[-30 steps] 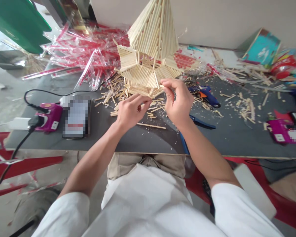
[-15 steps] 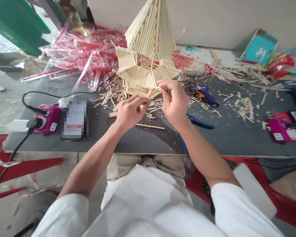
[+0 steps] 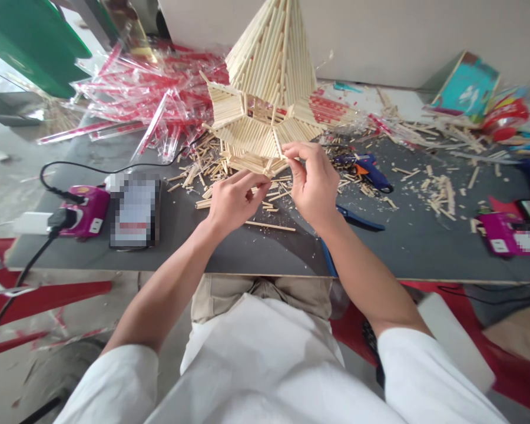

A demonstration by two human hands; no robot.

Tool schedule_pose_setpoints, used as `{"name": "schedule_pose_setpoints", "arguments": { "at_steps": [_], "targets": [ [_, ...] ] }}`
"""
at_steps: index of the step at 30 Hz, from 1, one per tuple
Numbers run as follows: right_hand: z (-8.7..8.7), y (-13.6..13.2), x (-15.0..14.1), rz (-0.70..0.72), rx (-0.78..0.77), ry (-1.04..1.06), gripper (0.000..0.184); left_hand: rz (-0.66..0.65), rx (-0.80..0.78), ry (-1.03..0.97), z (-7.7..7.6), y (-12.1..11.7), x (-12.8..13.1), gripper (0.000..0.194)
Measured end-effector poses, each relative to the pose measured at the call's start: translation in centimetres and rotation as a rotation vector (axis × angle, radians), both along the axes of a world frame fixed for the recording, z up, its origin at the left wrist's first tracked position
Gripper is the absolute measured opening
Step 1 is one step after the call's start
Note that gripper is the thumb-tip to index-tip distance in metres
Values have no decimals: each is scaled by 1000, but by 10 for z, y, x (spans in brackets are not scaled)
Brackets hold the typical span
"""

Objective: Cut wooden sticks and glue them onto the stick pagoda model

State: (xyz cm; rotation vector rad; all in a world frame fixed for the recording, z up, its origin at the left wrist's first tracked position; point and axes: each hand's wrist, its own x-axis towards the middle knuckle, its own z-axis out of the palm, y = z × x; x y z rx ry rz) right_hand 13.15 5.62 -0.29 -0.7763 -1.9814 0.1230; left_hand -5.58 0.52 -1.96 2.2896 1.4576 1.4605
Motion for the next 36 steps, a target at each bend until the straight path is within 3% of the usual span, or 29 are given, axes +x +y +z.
{"name": "schedule_pose_setpoints", "arguments": {
  "at_steps": [20, 36],
  "targets": [
    [3, -2, 2, 35, 66, -51, 24, 5, -16, 11, 1, 0, -1, 11],
    [7, -7, 3, 10, -36, -80, 33, -4, -32, 1, 1, 0, -1, 12]
  ]
}}
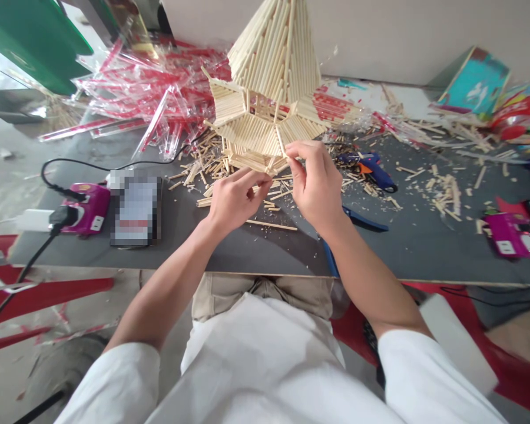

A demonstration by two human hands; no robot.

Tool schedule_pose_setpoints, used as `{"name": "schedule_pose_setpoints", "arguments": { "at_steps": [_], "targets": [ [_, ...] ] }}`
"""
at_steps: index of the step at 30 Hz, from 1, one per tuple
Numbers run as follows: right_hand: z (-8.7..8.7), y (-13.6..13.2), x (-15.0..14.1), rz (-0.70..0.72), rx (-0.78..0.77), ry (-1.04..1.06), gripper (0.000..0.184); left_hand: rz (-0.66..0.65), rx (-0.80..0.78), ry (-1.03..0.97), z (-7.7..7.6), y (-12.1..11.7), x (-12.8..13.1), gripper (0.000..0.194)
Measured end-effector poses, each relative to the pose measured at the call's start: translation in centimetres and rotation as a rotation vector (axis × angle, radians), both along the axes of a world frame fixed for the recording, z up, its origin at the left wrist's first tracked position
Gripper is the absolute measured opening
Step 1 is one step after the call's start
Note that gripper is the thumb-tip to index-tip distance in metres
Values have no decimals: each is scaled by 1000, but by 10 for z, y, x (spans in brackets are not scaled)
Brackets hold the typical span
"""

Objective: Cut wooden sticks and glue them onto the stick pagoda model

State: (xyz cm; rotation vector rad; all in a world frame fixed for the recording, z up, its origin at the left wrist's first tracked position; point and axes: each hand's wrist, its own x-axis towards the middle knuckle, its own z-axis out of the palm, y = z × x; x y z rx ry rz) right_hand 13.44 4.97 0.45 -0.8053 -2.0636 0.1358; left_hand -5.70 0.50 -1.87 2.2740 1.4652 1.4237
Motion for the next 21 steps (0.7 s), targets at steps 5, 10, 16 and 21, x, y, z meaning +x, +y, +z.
{"name": "schedule_pose_setpoints", "arguments": {
  "at_steps": [5, 10, 16, 21],
  "targets": [
    [1, 0, 5, 9, 6, 30, 32, 6, -2, -3, 0, 0, 0, 10],
    [-1, 3, 6, -6, 1, 54, 29, -3, -21, -4, 2, -1, -1, 9],
    [0, 3, 4, -16, 17, 43, 27, -7, -13, 9, 2, -1, -1, 9],
    [1, 4, 3, 8, 60, 19, 26, -14, -9, 3, 2, -1, -1, 10]
  ]
}}
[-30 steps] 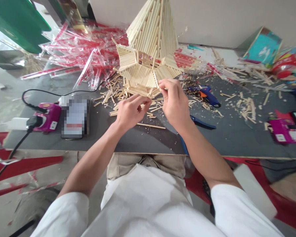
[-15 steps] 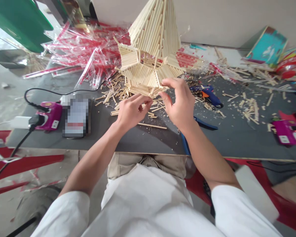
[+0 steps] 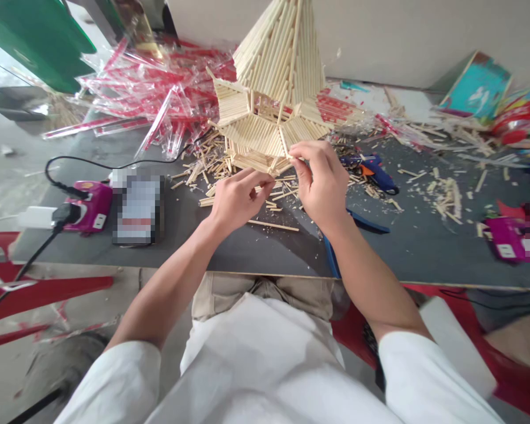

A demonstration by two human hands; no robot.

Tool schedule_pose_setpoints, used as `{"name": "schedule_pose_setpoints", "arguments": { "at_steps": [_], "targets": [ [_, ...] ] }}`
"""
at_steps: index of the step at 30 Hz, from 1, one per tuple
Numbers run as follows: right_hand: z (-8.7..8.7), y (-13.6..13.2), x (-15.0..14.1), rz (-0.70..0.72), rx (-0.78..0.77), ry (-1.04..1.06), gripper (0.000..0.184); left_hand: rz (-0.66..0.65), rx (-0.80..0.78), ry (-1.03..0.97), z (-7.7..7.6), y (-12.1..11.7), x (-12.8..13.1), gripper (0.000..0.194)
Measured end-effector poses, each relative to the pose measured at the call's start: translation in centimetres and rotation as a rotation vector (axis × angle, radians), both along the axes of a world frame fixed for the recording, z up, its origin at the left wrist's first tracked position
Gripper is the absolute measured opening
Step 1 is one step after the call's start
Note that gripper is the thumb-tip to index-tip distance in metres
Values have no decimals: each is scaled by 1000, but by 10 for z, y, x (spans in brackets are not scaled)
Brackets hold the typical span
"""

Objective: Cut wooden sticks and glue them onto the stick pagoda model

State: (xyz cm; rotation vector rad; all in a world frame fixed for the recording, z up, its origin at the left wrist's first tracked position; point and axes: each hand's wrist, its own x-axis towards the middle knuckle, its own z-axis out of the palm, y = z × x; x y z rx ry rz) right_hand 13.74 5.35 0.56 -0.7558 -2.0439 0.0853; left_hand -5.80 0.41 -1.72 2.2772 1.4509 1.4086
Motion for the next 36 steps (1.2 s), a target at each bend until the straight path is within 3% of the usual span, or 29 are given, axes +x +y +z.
{"name": "schedule_pose_setpoints", "arguments": {
  "at_steps": [16, 25, 36],
  "targets": [
    [1, -1, -2, -5, -2, -39, 23, -8, -42, 23, 0, -1, -1, 13],
    [1, -1, -3, -24, 69, -75, 26, -18, -61, 26, 1, -1, -1, 13],
    [0, -3, -5, -34, 23, -105, 30, -11, -39, 39, 0, 0, -1, 14]
  ]
}}
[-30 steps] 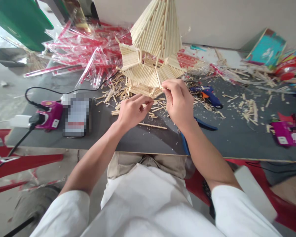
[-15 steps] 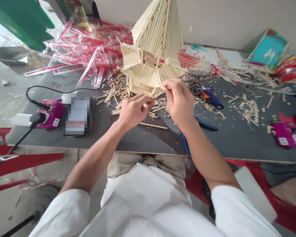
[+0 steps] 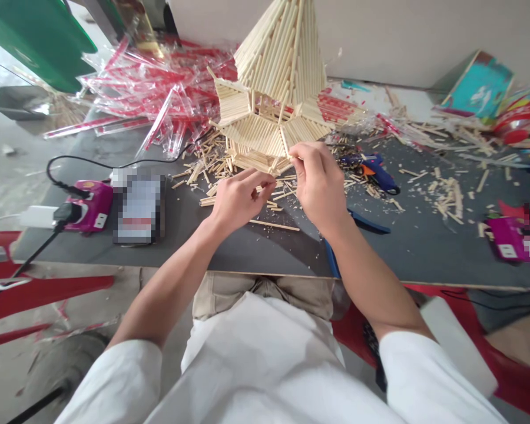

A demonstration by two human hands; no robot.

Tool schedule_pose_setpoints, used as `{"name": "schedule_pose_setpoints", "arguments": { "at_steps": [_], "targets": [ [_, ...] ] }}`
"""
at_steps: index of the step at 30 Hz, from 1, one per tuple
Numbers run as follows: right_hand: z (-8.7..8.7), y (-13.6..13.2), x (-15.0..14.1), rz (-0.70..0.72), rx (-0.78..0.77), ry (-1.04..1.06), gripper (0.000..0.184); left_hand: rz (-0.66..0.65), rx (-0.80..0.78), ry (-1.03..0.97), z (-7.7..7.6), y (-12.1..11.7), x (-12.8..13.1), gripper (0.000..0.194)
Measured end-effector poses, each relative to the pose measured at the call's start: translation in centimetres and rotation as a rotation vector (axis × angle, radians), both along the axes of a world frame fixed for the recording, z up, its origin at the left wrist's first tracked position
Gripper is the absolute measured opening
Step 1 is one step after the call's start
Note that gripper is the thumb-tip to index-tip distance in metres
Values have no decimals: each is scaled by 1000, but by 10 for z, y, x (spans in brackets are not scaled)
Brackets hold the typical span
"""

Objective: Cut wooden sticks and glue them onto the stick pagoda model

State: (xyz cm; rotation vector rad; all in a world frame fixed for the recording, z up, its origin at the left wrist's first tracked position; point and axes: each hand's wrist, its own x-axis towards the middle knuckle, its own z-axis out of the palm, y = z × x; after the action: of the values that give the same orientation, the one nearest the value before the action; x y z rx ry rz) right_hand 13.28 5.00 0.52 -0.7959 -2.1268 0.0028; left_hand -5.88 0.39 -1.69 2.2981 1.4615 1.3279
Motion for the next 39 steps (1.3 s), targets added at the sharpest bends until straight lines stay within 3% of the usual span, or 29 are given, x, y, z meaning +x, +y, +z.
{"name": "schedule_pose_setpoints", "arguments": {
  "at_steps": [19, 27, 33, 39],
  "targets": [
    [0, -1, -2, -13, -85, 62, 34, 19, -28, -8, -2, 1, 1, 14],
    [1, -2, 1, 1, -24, 52, 28, 35, -35, -5, -1, 0, 1, 14],
    [3, -3, 6, 18, -8, 20, 28, 85, -94, -37, -1, -1, 0, 29],
    [1, -2, 7, 28, -38, 45, 29, 51, -129, -40, 2, -4, 0, 42]
  ]
}}
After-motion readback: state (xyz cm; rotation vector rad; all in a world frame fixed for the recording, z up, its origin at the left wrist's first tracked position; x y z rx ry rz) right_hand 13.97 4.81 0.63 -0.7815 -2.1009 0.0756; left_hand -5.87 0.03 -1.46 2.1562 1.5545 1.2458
